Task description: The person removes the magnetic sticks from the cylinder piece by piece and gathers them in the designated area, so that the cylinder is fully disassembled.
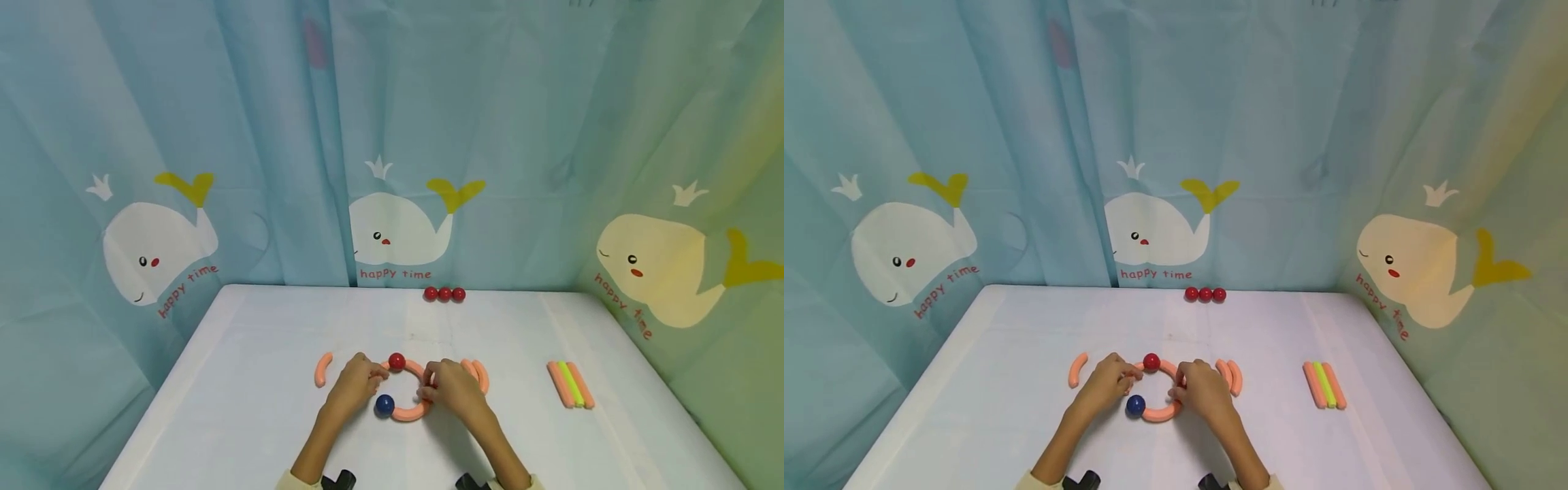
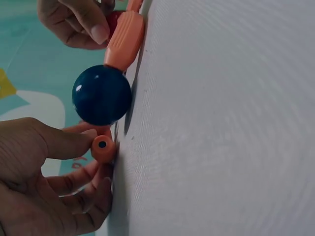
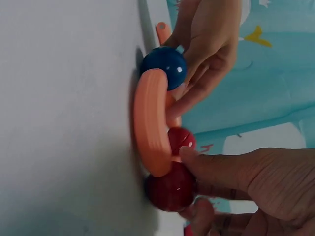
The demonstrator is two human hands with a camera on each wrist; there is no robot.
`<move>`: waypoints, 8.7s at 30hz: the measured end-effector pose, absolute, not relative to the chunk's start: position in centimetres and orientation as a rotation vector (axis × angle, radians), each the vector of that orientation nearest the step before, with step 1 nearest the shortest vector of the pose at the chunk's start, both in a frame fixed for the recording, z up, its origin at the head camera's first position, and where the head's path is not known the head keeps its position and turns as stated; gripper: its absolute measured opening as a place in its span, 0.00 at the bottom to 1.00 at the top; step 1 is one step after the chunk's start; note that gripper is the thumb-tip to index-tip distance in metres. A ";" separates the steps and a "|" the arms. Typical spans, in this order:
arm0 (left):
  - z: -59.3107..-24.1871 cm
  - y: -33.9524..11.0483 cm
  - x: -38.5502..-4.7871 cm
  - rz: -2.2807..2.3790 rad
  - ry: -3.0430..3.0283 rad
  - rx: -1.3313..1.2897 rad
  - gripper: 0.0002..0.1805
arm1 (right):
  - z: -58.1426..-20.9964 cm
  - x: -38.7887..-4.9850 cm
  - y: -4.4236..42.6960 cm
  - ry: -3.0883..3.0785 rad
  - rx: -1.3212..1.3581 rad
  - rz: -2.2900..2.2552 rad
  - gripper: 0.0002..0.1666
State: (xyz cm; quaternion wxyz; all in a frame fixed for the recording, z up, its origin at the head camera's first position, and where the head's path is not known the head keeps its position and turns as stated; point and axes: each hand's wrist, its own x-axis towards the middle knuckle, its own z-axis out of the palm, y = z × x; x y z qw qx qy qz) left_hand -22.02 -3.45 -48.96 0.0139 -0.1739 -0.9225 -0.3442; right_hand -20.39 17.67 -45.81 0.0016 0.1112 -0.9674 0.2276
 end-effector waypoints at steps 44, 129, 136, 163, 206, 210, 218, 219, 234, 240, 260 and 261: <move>-49.2 -2.7 -22.6 -1.185 -2.862 -0.383 0.10 | -48.9 -23.8 15.4 -2.840 0.359 1.182 0.16; -48.8 -14.0 -23.3 -1.296 -2.767 0.374 0.15 | -48.9 -23.4 16.9 -2.854 0.203 1.407 0.11; -48.6 -14.0 -23.1 -1.283 -2.778 0.368 0.14 | -49.0 -23.5 16.9 -2.873 0.172 1.391 0.11; -47.6 -13.2 -23.0 -1.240 -2.718 0.271 0.11 | -49.0 -23.4 17.4 -2.902 0.174 1.354 0.12; -48.9 -2.0 -22.2 -1.135 -2.897 -0.588 0.17 | -49.0 -23.2 17.6 -2.932 0.536 1.197 0.07; -48.8 -2.1 -22.2 -1.137 -2.886 -0.594 0.16 | -49.0 -23.3 17.4 -2.938 0.527 1.199 0.07; -49.0 -2.3 -22.2 -1.169 -2.863 -0.641 0.15 | -48.9 -23.2 17.4 -2.957 0.552 1.173 0.09; -49.0 -2.3 -22.2 -1.173 -2.864 -0.646 0.15 | -48.9 -23.2 17.4 -2.960 0.549 1.167 0.09; -49.3 -2.8 -22.4 -1.176 -2.883 -0.609 0.13 | -49.0 -23.2 18.0 -2.935 0.586 1.127 0.06; -49.1 -2.7 -22.5 -1.215 -2.889 -0.587 0.13 | -48.9 -23.4 18.3 -2.950 0.564 1.254 0.07; -48.9 -2.4 -24.5 -1.400 -2.852 -0.444 0.13 | -48.5 -22.8 19.1 -2.969 0.607 1.316 0.08; -48.9 -2.2 -24.9 -1.400 -2.839 -0.432 0.14 | -48.5 -22.8 19.2 -2.970 0.600 1.314 0.08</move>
